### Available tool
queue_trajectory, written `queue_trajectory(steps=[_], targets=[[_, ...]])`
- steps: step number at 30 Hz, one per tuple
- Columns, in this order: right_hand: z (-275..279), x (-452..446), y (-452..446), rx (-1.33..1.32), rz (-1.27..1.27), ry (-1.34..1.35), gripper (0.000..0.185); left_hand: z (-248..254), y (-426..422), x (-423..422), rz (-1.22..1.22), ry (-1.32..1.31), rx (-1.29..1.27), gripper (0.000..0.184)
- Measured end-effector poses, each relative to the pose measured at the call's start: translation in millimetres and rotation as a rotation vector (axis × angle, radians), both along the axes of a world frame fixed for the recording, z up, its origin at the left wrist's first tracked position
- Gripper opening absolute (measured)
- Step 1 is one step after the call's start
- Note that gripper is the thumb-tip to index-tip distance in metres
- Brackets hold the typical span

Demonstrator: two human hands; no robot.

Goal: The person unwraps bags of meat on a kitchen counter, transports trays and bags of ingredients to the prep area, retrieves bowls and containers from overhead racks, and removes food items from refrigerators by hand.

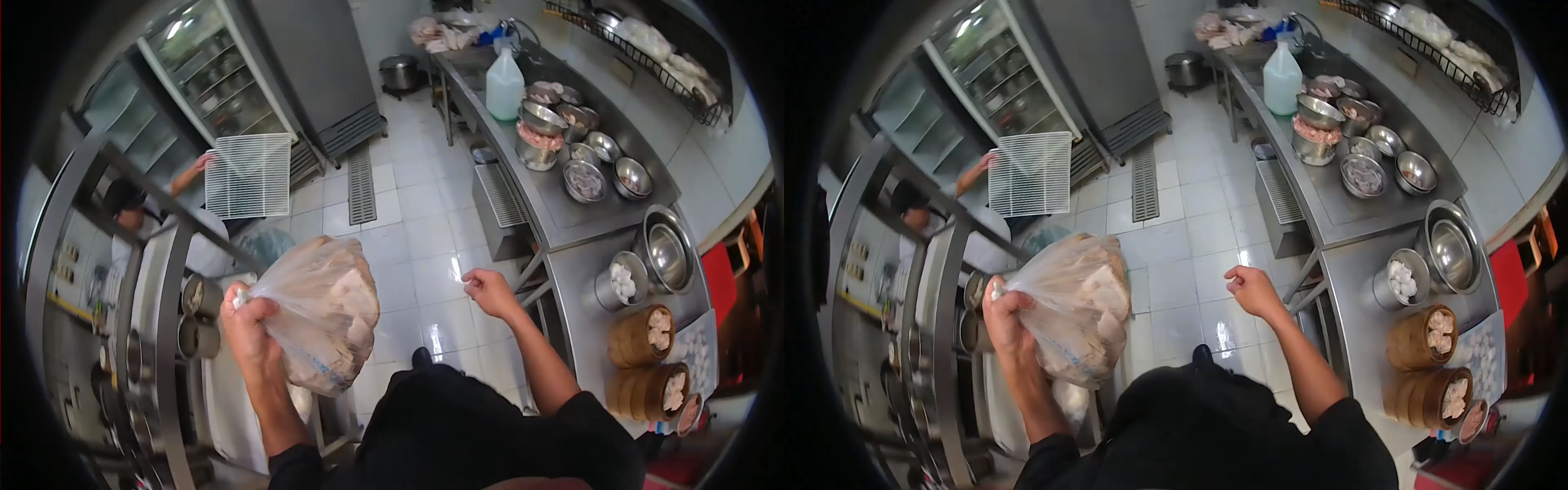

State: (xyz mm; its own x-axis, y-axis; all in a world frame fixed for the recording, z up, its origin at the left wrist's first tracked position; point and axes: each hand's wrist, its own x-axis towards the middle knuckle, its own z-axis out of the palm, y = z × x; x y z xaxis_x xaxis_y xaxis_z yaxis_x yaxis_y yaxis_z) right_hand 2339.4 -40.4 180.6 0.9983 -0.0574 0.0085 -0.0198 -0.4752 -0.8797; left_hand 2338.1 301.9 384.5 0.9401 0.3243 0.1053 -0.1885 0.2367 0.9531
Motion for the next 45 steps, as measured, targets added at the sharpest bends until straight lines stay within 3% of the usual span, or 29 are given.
queue_trajectory(steps=[6,11,16,18,22,26,28,30,33,34,40,45], targets=[[-55,8,-54,-0.003,-0.322,0.100,0.021,-3,-29,155,-0.110,0.005,0.058,0.021],[-74,33,-74,0.324,-0.606,0.322,0.019,-3,-63,275,-0.110,-0.036,0.110,0.021],[-82,156,-97,0.154,-0.414,0.248,0.020,11,-93,361,-0.034,-0.102,0.093,0.019],[-60,228,-99,0.115,-0.309,0.204,0.021,24,-101,394,0.016,-0.121,0.114,0.020],[-29,380,-90,0.077,-0.209,-0.111,0.020,27,-102,458,0.037,-0.139,0.127,0.020],[-6,541,-82,0.230,-0.486,-0.229,0.013,22,-107,529,-0.048,-0.115,0.124,0.022],[4,626,-97,0.148,-0.687,-0.261,0.010,17,-114,563,-0.073,-0.066,0.123,0.022],[10,702,-118,0.160,-0.899,-0.461,0.009,15,-112,597,-0.075,-0.023,0.140,0.020],[16,795,-196,0.042,-1.289,-0.452,0.013,12,-130,661,-0.164,-0.062,-0.024,0.022],[17,811,-225,0.026,-1.400,-0.434,0.014,13,-130,683,-0.288,-0.064,-0.041,0.024],[26,832,-376,0.093,-1.747,0.072,0.025,27,-174,800,-0.367,-0.100,-0.013,0.026],[6,828,-467,-0.175,-1.627,0.086,0.033,34,-212,897,-0.407,-0.130,-0.008,0.026]])
